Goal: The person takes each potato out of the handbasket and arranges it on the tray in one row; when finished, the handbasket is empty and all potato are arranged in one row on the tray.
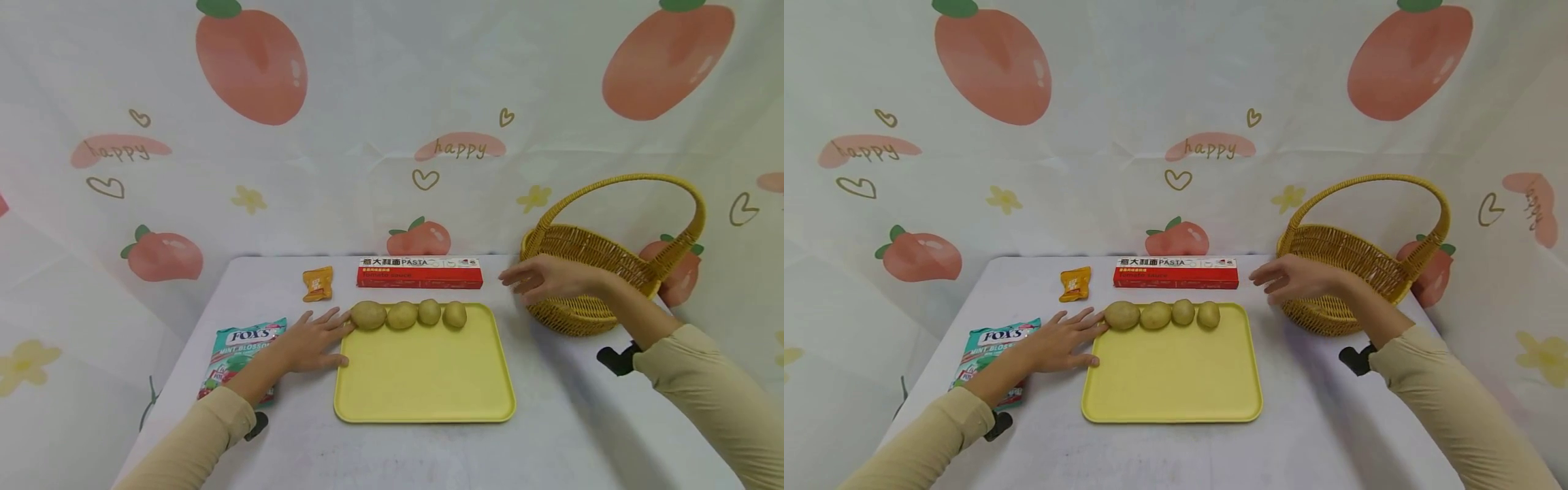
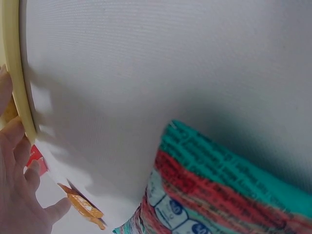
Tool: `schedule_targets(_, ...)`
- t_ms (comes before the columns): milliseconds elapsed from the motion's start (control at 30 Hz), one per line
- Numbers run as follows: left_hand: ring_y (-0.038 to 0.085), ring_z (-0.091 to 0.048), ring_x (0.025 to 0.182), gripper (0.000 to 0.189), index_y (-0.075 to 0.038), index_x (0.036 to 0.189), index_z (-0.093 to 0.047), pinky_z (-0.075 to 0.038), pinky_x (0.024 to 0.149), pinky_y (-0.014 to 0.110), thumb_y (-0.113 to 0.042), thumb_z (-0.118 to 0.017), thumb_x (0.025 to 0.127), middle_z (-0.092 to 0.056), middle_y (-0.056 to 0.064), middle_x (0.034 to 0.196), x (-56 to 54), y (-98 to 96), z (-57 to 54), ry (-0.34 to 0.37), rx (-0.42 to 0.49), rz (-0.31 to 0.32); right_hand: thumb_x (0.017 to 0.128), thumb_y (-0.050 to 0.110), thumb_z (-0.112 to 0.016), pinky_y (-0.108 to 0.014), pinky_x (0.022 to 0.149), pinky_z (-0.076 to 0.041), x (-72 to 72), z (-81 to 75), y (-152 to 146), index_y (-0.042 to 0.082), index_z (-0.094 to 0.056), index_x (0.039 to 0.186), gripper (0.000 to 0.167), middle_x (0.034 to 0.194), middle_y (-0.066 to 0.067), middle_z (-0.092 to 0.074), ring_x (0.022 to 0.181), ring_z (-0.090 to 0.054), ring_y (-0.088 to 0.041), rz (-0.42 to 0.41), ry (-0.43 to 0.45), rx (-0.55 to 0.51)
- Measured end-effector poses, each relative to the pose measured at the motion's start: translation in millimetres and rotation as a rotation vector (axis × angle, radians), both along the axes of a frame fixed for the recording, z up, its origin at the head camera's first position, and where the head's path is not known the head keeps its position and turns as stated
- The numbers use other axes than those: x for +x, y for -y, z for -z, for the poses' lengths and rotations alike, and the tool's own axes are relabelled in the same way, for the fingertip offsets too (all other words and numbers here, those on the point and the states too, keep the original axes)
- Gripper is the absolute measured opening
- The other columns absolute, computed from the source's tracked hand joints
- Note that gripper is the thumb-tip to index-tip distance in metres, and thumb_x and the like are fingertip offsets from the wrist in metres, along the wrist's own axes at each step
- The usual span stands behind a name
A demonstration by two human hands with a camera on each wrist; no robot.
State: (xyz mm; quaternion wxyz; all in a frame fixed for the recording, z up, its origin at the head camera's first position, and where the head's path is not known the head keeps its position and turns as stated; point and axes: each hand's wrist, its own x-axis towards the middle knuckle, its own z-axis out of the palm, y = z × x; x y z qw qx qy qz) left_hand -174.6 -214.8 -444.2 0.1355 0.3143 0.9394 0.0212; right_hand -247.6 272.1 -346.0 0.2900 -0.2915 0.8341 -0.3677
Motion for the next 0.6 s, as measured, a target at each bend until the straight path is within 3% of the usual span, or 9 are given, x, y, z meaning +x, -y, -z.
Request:
schedule_targets(133,0.034,-0.023,0.149,0.073,-0.013,0.151,-0.044,-0.023,0.111,0.069,-0.059,-0.053,0.096,-0.031,0.010,0.161,0.4,0.1,-1.5,0.000,0.007,0.001,0.092,0.012,-0.072,-0.033,0.096,-0.053,-6.5,-11.9,-32.5,-0.006,-0.048,0.143,0.060,0.143,-0.027,-0.051,0.128,-0.052,-0.044,0.035,0.022,0.048)
schedule_targets(267,0.034,-0.023,0.149,0.073,-0.013,0.151,-0.044,-0.023,0.111,0.069,-0.059,-0.053,0.096,-0.031,0.010,0.161,0.5,0.4,-1.7,0.001,0.004,-0.002,0.095,0.015,-0.068,-0.037,0.100,-0.049,-13.8,-14.7,-60.3,-0.006,-0.043,0.146,0.061,0.148,-0.027,-0.044,0.132,-0.047,-0.045,0.064,0.107,0.108)
schedule_targets(467,0.033,-0.021,0.150,0.073,-0.015,0.152,-0.043,-0.022,0.112,0.068,-0.060,-0.053,0.096,-0.029,0.008,0.162,-0.1,1.3,-0.3,0.008,-0.002,-0.008,0.100,0.017,-0.060,-0.049,0.107,-0.042,-21.9,-4.2,-89.3,-0.007,-0.033,0.151,0.062,0.156,-0.027,-0.031,0.143,-0.030,-0.046,0.070,0.321,0.180)
schedule_targets(600,0.032,-0.020,0.150,0.073,-0.015,0.152,-0.043,-0.021,0.112,0.068,-0.061,-0.052,0.095,-0.029,0.008,0.162,-0.5,1.0,0.7,0.013,-0.003,-0.008,0.103,0.017,-0.055,-0.051,0.109,-0.040,-24.4,6.3,-102.2,-0.004,-0.026,0.154,0.063,0.158,-0.026,-0.027,0.144,-0.029,-0.043,0.099,0.450,0.194)
